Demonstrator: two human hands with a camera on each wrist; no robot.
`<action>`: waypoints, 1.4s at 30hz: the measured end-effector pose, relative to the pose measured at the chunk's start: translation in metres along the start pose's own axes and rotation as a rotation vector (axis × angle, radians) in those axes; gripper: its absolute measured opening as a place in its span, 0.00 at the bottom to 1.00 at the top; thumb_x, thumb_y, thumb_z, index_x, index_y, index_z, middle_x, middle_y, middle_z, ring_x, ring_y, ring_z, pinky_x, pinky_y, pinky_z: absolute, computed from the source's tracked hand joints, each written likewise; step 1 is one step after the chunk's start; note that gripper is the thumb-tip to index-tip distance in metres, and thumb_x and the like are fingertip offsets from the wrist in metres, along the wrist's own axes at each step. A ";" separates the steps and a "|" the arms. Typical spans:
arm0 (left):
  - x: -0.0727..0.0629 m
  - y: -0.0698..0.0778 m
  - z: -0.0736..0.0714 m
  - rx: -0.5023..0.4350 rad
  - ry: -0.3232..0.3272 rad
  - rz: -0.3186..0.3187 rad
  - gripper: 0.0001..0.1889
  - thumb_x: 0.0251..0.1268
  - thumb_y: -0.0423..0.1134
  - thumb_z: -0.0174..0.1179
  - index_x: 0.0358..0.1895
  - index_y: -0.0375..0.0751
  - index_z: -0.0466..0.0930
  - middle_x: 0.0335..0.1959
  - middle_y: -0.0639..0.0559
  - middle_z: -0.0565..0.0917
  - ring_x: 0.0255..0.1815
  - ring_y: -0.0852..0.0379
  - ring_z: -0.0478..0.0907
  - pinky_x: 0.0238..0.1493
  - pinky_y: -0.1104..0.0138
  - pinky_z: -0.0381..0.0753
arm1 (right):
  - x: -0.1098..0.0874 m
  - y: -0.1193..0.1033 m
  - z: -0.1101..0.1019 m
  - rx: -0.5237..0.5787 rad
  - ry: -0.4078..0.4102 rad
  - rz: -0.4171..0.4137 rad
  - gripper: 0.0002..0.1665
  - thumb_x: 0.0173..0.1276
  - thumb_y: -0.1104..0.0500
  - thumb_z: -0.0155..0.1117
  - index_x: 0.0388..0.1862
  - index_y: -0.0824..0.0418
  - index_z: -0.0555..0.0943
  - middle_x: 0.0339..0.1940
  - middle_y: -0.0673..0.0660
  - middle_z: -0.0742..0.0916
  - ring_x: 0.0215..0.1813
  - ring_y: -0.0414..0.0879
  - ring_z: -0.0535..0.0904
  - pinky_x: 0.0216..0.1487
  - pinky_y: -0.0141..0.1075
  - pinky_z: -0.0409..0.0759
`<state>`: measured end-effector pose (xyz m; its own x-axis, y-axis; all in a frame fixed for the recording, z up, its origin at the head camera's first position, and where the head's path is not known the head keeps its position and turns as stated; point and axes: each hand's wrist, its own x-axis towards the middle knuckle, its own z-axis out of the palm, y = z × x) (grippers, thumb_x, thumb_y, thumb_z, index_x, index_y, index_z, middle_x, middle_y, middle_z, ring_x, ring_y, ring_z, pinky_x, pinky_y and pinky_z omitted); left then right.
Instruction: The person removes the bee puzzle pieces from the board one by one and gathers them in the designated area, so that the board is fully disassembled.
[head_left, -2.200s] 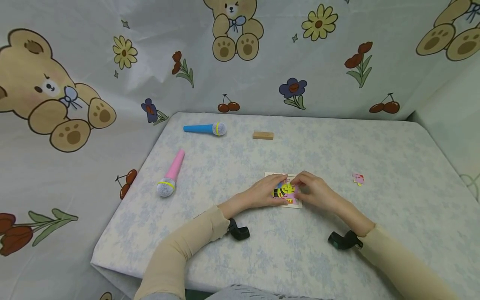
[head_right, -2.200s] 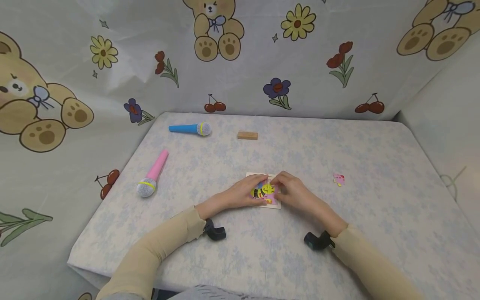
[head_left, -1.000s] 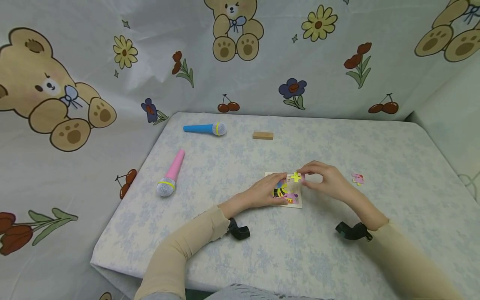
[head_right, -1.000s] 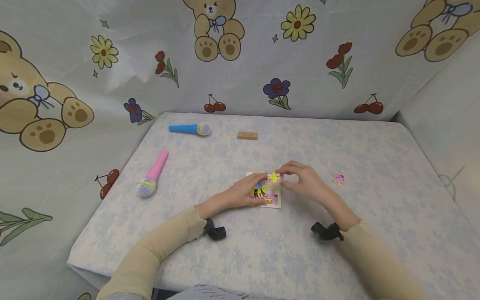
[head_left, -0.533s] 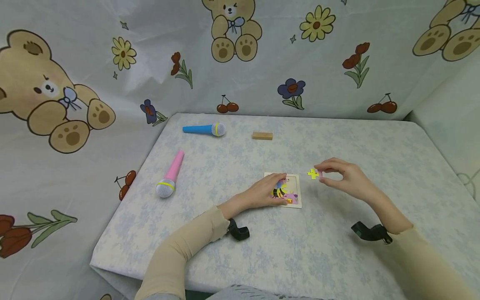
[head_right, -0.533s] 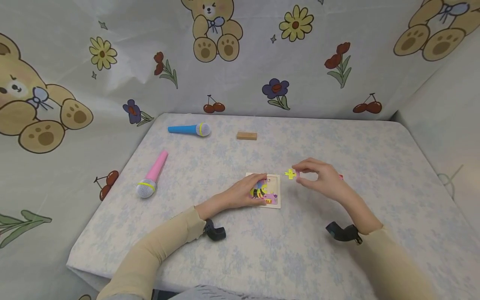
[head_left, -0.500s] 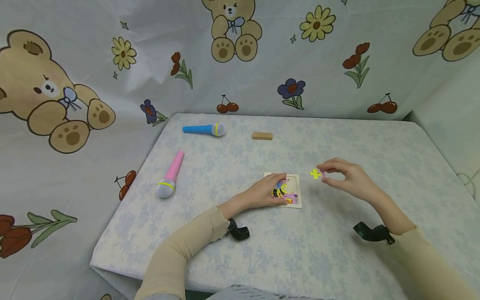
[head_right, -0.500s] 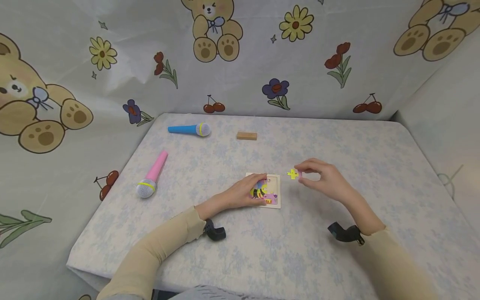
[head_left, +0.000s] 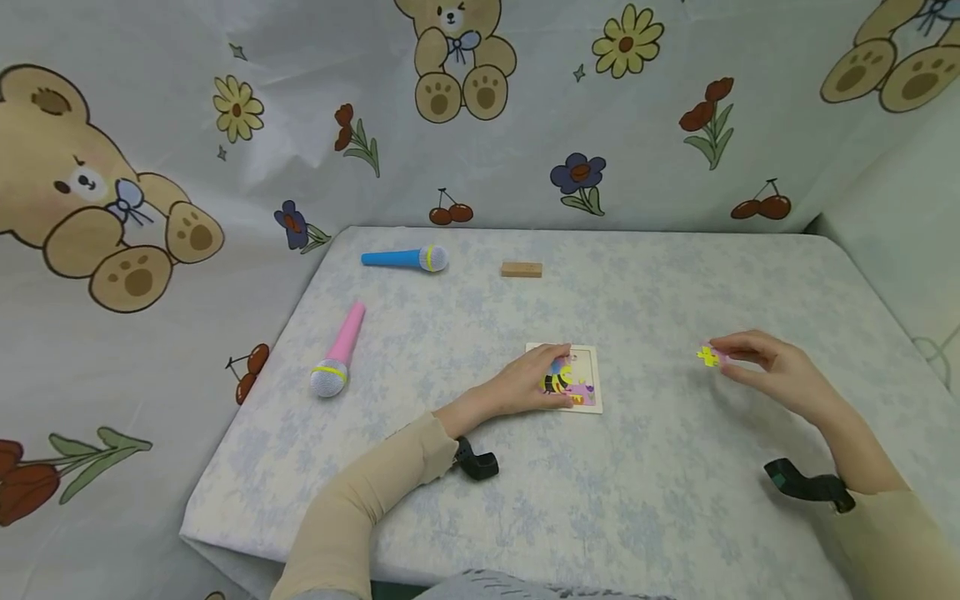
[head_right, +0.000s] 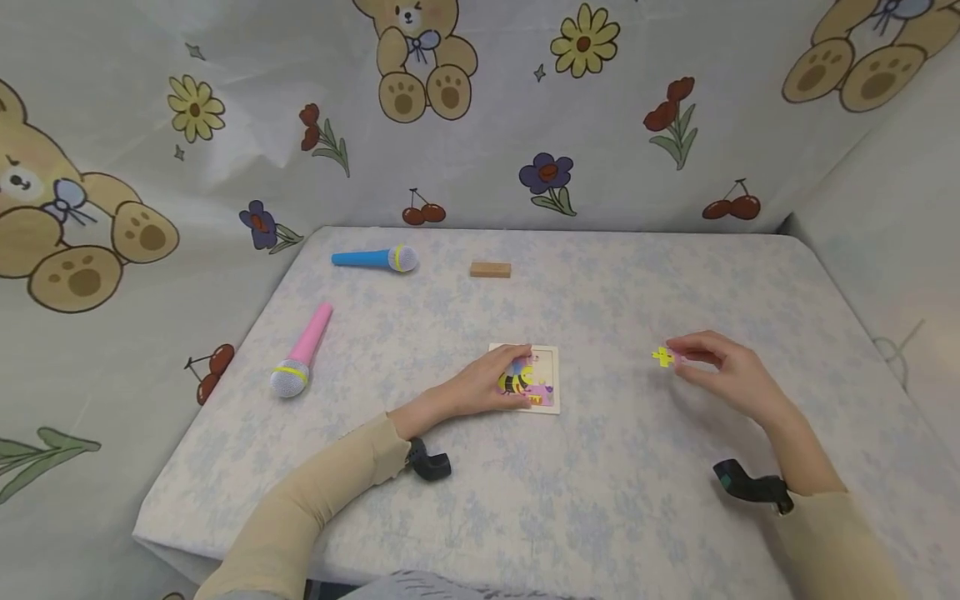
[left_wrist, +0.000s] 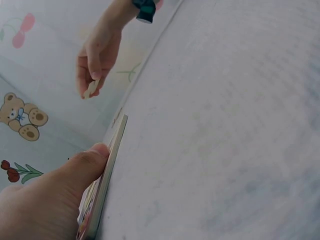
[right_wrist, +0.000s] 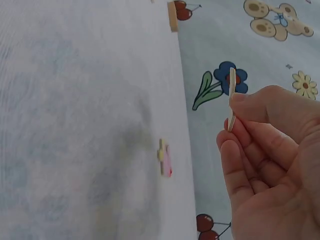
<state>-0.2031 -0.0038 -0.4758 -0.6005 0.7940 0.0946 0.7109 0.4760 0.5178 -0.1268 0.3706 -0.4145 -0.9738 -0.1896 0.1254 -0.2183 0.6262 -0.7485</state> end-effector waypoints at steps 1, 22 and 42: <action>0.000 0.000 0.000 0.000 0.003 -0.001 0.46 0.59 0.60 0.61 0.73 0.40 0.52 0.69 0.46 0.62 0.69 0.55 0.57 0.67 0.65 0.57 | -0.002 0.004 -0.001 -0.006 -0.006 0.013 0.21 0.65 0.63 0.65 0.57 0.65 0.77 0.52 0.51 0.78 0.49 0.30 0.73 0.43 0.18 0.70; -0.001 0.000 -0.003 0.017 0.003 0.029 0.44 0.61 0.58 0.60 0.72 0.37 0.53 0.69 0.45 0.63 0.70 0.54 0.57 0.68 0.66 0.53 | -0.006 0.032 0.001 -0.270 -0.059 0.072 0.21 0.63 0.52 0.68 0.52 0.60 0.80 0.49 0.60 0.81 0.45 0.24 0.69 0.40 0.18 0.68; -0.002 -0.005 -0.004 -0.021 0.014 0.025 0.42 0.63 0.56 0.58 0.73 0.40 0.53 0.69 0.47 0.62 0.69 0.56 0.57 0.67 0.66 0.55 | 0.033 -0.061 0.072 0.237 -0.097 -0.145 0.22 0.67 0.63 0.63 0.60 0.63 0.75 0.58 0.59 0.79 0.57 0.41 0.75 0.52 0.28 0.74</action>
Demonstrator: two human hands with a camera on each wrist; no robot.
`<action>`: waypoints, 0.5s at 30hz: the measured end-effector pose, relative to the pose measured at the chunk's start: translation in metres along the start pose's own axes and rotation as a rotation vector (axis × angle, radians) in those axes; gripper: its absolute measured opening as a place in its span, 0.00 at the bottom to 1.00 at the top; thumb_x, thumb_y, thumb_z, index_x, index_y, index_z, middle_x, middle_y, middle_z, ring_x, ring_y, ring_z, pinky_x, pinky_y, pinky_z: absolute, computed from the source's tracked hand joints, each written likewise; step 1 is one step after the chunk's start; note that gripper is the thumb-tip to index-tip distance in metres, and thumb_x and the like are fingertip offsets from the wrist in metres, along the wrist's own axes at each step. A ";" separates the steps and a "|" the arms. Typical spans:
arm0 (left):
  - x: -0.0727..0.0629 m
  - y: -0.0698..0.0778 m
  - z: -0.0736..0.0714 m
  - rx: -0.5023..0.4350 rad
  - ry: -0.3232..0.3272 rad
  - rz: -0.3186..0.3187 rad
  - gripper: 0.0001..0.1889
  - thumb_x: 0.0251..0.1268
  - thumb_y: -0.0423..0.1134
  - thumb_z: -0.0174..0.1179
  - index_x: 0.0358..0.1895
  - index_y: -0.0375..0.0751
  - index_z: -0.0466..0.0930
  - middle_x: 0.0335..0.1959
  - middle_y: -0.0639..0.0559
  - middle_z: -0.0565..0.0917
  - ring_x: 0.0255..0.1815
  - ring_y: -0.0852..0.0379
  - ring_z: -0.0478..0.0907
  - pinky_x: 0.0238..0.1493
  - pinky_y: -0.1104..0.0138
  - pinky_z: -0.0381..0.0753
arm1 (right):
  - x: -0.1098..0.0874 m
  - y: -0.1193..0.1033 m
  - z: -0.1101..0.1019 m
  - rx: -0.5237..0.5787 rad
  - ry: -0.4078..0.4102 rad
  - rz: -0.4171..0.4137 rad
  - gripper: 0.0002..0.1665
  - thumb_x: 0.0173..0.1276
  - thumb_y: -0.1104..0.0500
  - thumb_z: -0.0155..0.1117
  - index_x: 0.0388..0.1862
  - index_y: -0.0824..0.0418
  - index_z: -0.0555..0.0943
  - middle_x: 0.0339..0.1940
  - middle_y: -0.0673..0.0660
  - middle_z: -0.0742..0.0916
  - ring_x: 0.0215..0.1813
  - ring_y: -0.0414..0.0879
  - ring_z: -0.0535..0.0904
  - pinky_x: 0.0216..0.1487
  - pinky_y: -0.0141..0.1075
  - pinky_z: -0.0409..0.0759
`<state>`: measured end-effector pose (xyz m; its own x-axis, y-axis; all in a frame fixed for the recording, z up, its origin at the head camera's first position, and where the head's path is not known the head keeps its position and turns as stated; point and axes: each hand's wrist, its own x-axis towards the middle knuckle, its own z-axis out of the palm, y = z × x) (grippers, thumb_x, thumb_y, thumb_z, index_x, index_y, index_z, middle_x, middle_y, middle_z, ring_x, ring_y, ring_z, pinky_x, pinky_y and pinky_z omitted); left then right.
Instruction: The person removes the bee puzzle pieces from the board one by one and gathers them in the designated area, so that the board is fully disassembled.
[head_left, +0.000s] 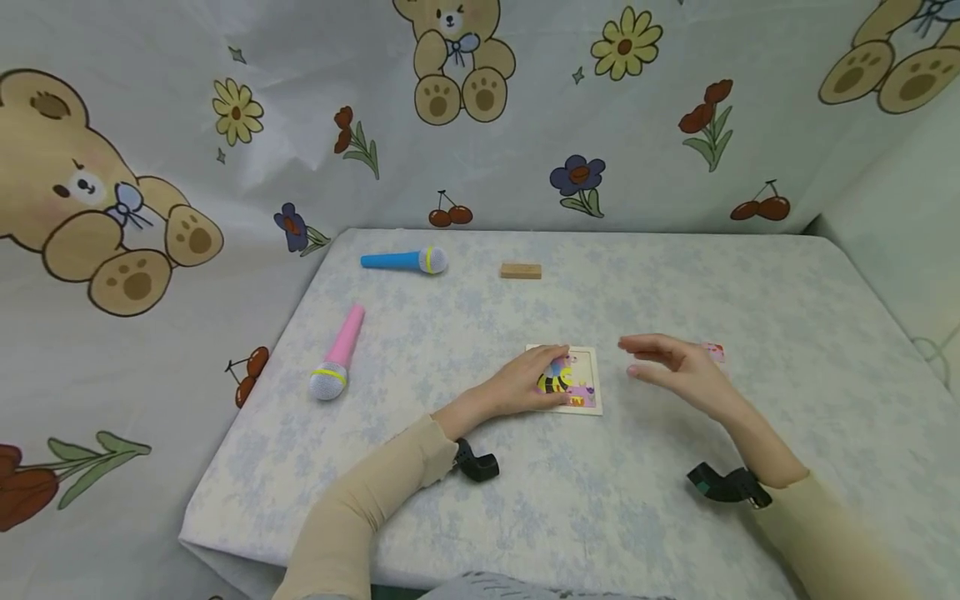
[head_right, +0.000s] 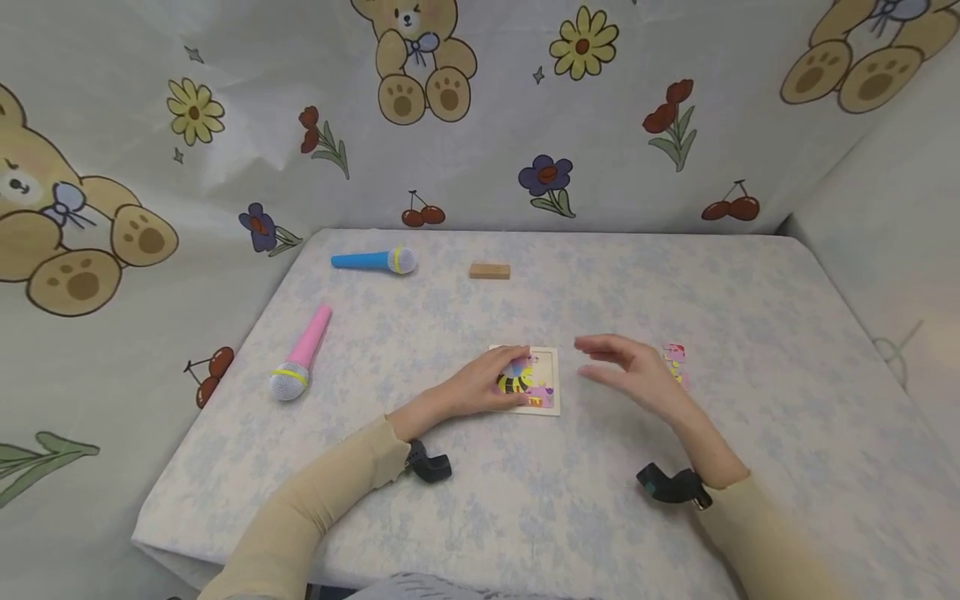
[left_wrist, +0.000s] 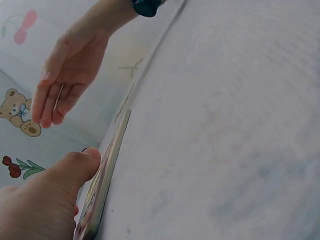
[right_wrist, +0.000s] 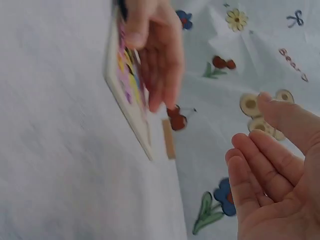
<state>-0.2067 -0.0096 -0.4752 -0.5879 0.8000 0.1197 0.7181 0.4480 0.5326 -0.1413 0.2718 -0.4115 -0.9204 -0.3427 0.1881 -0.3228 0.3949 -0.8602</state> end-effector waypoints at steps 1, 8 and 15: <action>0.000 0.000 0.000 0.002 0.001 -0.003 0.42 0.63 0.56 0.58 0.73 0.40 0.53 0.69 0.47 0.63 0.69 0.56 0.57 0.67 0.66 0.55 | 0.002 0.001 0.008 0.012 -0.033 -0.006 0.22 0.66 0.63 0.63 0.60 0.63 0.76 0.58 0.60 0.79 0.57 0.43 0.75 0.54 0.30 0.74; 0.001 0.000 -0.002 0.008 0.011 -0.015 0.42 0.61 0.55 0.60 0.73 0.40 0.54 0.68 0.47 0.64 0.68 0.56 0.59 0.66 0.66 0.57 | 0.013 0.012 0.040 -0.050 -0.146 -0.007 0.23 0.64 0.61 0.66 0.57 0.63 0.78 0.55 0.58 0.82 0.57 0.53 0.76 0.56 0.44 0.73; -0.001 0.000 -0.002 -0.001 0.003 -0.006 0.43 0.60 0.56 0.61 0.73 0.39 0.54 0.68 0.46 0.64 0.68 0.55 0.59 0.67 0.66 0.56 | 0.014 0.015 0.049 -0.201 -0.160 -0.008 0.23 0.61 0.63 0.68 0.56 0.65 0.78 0.53 0.57 0.83 0.55 0.55 0.77 0.54 0.50 0.73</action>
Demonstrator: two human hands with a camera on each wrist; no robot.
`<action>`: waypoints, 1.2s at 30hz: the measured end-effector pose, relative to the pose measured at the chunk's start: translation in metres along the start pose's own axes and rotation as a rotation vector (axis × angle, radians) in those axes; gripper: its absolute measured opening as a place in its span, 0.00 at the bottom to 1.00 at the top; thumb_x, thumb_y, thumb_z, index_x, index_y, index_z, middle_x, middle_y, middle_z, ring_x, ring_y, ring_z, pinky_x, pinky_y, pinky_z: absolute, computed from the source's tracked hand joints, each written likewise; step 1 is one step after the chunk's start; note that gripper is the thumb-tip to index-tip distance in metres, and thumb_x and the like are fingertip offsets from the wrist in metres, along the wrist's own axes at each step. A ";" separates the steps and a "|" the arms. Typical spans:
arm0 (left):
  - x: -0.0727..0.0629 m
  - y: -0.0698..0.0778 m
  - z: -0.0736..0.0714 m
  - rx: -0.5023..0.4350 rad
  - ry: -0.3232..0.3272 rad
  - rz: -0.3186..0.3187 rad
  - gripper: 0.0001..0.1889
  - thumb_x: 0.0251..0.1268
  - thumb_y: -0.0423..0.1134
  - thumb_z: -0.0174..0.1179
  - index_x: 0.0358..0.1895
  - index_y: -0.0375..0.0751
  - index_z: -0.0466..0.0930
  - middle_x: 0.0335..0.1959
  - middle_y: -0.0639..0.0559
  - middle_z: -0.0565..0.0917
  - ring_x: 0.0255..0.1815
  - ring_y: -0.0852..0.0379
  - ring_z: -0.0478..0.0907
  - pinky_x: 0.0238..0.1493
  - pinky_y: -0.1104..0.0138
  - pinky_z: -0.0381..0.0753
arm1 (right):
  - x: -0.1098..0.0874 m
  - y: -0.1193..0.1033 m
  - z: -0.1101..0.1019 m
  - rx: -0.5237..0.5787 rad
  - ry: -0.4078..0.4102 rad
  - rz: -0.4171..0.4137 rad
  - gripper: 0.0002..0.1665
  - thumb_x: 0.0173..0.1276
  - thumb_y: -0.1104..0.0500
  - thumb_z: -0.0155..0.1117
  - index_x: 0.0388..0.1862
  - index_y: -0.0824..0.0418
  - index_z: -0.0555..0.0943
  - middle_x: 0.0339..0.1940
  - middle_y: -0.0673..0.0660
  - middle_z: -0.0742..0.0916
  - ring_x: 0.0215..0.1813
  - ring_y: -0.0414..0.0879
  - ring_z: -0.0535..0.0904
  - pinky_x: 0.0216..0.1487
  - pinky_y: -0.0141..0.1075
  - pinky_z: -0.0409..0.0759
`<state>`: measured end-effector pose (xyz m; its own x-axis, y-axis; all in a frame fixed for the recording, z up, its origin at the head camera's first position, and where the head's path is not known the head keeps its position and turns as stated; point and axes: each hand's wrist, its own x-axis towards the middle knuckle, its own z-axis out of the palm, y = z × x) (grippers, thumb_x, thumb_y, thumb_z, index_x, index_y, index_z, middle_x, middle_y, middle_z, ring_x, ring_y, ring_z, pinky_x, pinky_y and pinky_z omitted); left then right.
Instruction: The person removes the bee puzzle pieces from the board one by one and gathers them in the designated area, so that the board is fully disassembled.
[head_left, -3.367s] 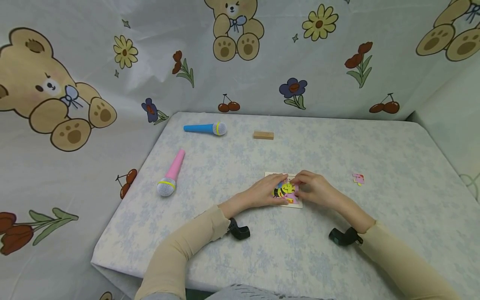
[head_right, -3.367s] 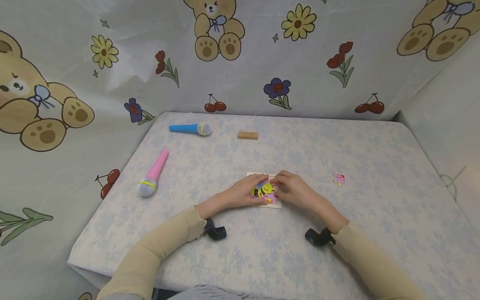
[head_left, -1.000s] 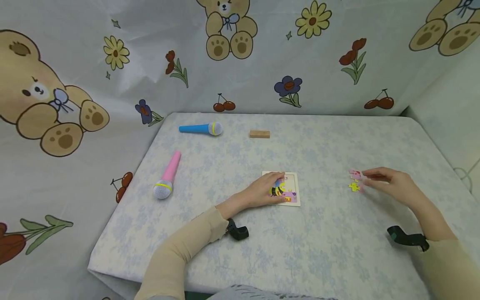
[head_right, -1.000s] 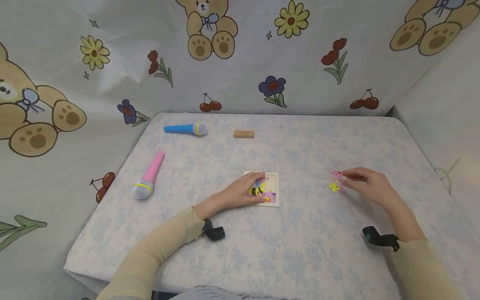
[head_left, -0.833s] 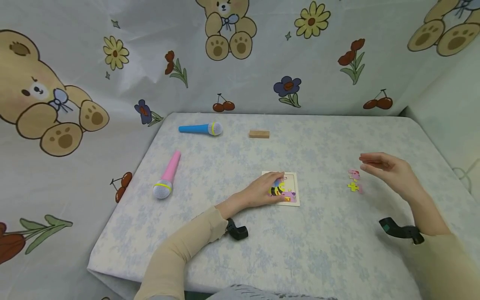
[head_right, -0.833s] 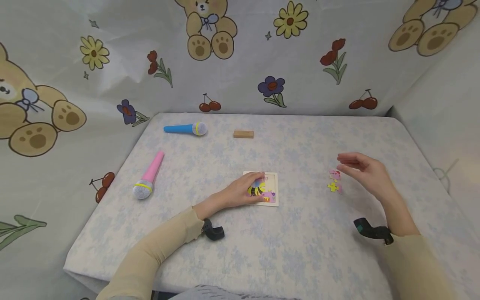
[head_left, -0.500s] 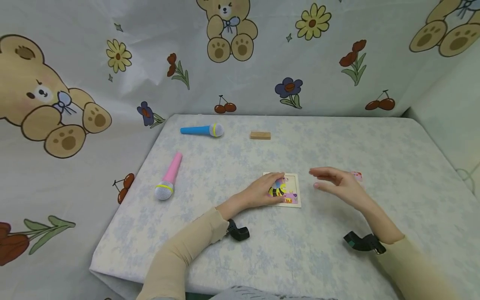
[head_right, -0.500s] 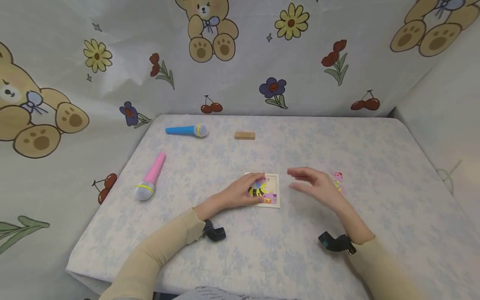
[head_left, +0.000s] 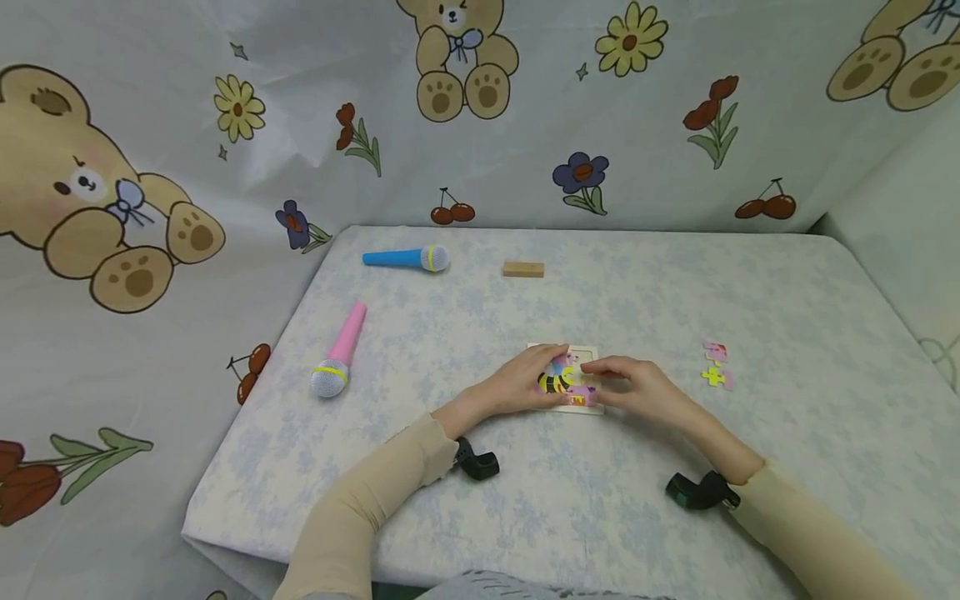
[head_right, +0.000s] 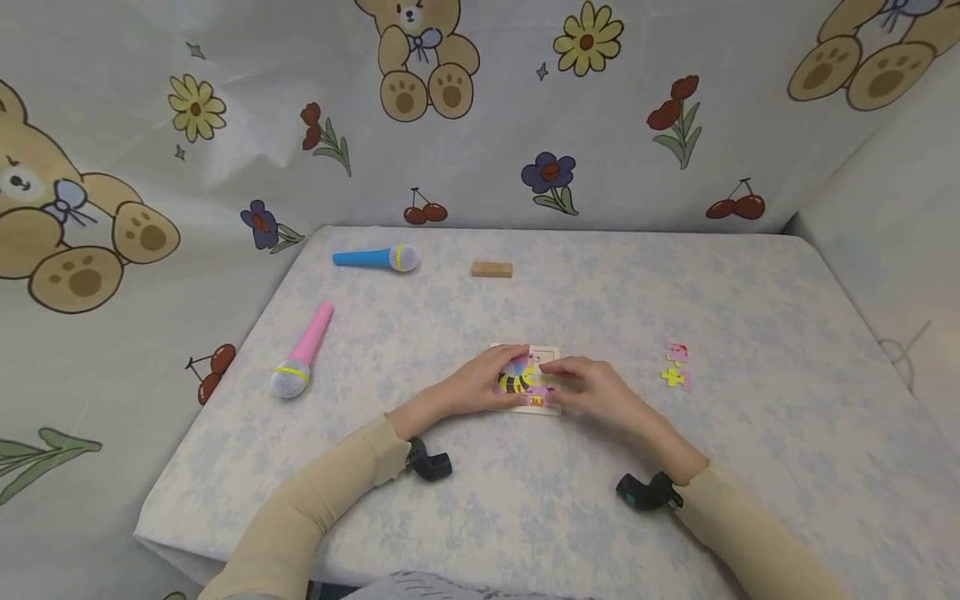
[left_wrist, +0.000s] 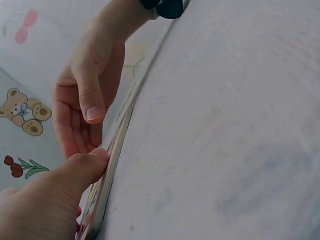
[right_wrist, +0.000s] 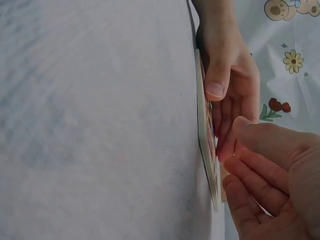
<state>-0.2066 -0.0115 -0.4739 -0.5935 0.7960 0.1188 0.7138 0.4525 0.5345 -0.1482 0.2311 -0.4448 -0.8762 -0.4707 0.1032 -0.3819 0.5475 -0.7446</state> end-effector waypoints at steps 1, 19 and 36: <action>0.000 0.000 0.000 0.002 0.000 0.000 0.43 0.60 0.55 0.62 0.73 0.39 0.54 0.68 0.46 0.64 0.68 0.55 0.59 0.67 0.66 0.56 | 0.000 0.000 0.001 -0.015 -0.003 0.003 0.23 0.61 0.63 0.68 0.56 0.65 0.79 0.52 0.57 0.83 0.55 0.55 0.77 0.54 0.50 0.74; 0.001 -0.001 0.000 0.009 -0.011 -0.001 0.43 0.60 0.55 0.62 0.73 0.39 0.53 0.68 0.44 0.64 0.69 0.54 0.58 0.67 0.66 0.55 | 0.001 -0.005 0.004 -0.007 -0.019 0.047 0.21 0.61 0.63 0.68 0.53 0.65 0.79 0.49 0.56 0.84 0.51 0.51 0.78 0.52 0.48 0.75; 0.002 0.001 0.000 0.018 -0.007 -0.003 0.43 0.59 0.53 0.64 0.72 0.36 0.55 0.67 0.43 0.65 0.68 0.52 0.60 0.67 0.66 0.55 | 0.004 -0.003 0.010 -0.046 -0.020 -0.050 0.27 0.53 0.66 0.74 0.53 0.66 0.77 0.49 0.57 0.82 0.46 0.48 0.78 0.48 0.43 0.77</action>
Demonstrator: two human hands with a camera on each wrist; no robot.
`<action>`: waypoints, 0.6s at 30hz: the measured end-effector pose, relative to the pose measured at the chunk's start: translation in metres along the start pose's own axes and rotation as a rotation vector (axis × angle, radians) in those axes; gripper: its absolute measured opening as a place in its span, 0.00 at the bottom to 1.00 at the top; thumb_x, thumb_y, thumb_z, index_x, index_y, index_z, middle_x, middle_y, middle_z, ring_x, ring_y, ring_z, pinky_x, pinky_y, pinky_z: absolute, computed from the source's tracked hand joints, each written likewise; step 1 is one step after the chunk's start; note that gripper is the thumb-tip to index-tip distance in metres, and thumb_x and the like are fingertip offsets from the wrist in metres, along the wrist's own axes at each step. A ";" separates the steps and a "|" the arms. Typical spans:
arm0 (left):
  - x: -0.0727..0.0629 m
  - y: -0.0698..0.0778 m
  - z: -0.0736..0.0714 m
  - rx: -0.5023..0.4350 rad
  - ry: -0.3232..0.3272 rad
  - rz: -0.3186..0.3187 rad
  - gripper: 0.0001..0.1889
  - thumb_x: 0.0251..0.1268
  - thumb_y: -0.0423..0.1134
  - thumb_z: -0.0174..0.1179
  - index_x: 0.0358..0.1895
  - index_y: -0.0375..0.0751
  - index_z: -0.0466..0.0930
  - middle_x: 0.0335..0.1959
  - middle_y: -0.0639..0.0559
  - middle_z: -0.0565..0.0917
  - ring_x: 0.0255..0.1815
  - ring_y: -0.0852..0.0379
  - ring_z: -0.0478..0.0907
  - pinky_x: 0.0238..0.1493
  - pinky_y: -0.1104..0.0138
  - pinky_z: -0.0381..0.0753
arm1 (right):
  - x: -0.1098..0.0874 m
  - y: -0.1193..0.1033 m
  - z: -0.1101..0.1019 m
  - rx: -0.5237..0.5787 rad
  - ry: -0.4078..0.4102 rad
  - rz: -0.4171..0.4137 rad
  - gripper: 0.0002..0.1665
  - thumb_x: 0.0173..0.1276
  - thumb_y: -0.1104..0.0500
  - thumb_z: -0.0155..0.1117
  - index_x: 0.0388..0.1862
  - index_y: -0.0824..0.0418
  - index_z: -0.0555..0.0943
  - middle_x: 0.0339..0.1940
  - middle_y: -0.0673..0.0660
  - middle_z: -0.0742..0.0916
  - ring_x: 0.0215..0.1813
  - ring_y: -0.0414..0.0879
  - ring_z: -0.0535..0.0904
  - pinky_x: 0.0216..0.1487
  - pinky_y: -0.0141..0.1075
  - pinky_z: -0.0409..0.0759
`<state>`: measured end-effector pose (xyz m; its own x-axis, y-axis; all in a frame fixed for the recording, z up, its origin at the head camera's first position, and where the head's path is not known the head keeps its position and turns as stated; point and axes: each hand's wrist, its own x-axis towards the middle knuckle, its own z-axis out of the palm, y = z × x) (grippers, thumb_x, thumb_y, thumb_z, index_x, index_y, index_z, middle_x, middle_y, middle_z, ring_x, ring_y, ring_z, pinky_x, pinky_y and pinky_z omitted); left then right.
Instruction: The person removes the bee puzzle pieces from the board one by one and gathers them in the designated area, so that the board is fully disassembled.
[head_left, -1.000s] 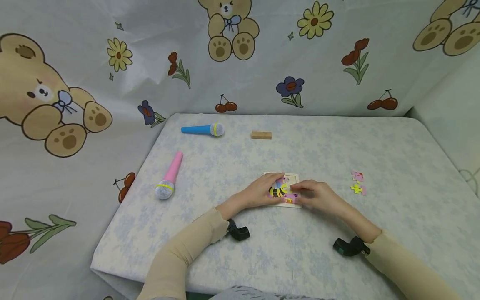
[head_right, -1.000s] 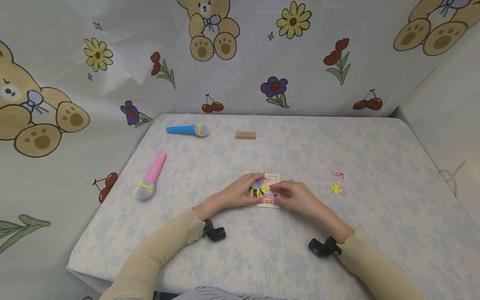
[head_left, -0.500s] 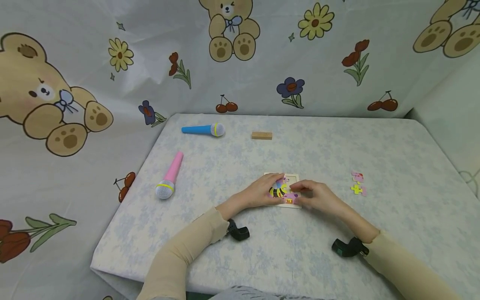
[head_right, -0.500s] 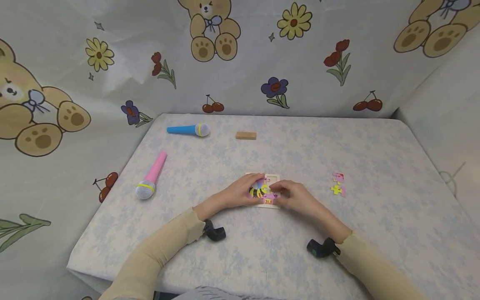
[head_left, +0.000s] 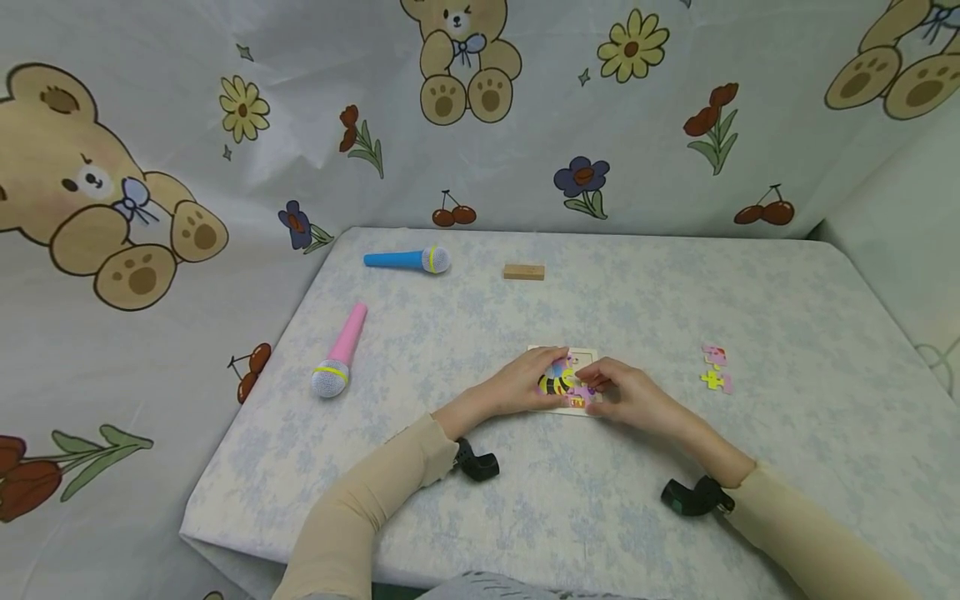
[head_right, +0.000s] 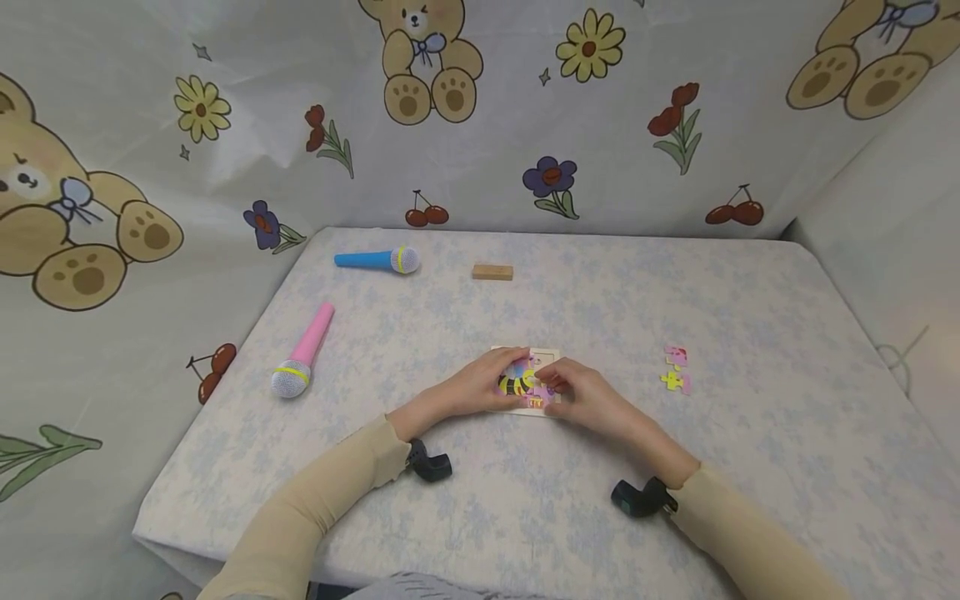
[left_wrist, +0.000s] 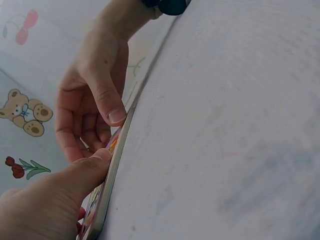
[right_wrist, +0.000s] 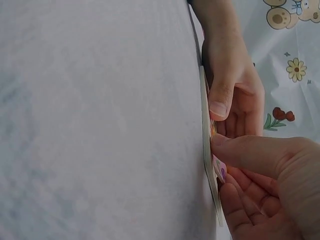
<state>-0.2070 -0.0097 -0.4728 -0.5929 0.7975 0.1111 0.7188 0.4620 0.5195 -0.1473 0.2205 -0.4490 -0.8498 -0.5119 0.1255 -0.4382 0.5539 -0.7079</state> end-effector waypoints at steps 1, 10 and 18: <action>0.000 0.000 0.000 0.000 0.000 0.001 0.43 0.59 0.53 0.64 0.72 0.36 0.55 0.67 0.43 0.65 0.68 0.51 0.60 0.67 0.66 0.55 | 0.000 0.000 0.000 -0.001 -0.002 -0.005 0.27 0.53 0.66 0.74 0.53 0.65 0.77 0.49 0.57 0.82 0.46 0.48 0.78 0.48 0.43 0.77; -0.001 -0.001 0.003 -0.007 -0.006 -0.015 0.43 0.59 0.54 0.63 0.72 0.38 0.55 0.68 0.44 0.65 0.68 0.53 0.59 0.67 0.67 0.54 | 0.000 -0.002 -0.004 0.081 -0.038 0.057 0.26 0.56 0.66 0.72 0.54 0.66 0.77 0.50 0.58 0.81 0.48 0.49 0.78 0.50 0.43 0.76; 0.000 -0.001 0.002 -0.008 -0.004 -0.020 0.43 0.59 0.54 0.63 0.72 0.38 0.55 0.67 0.45 0.65 0.68 0.54 0.59 0.67 0.67 0.55 | 0.001 -0.003 -0.005 0.056 -0.036 0.008 0.26 0.54 0.67 0.73 0.53 0.67 0.77 0.49 0.58 0.81 0.48 0.49 0.78 0.50 0.41 0.77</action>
<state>-0.2070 -0.0096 -0.4751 -0.6055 0.7899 0.0971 0.7039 0.4746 0.5284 -0.1483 0.2219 -0.4430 -0.8418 -0.5313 0.0957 -0.4135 0.5206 -0.7470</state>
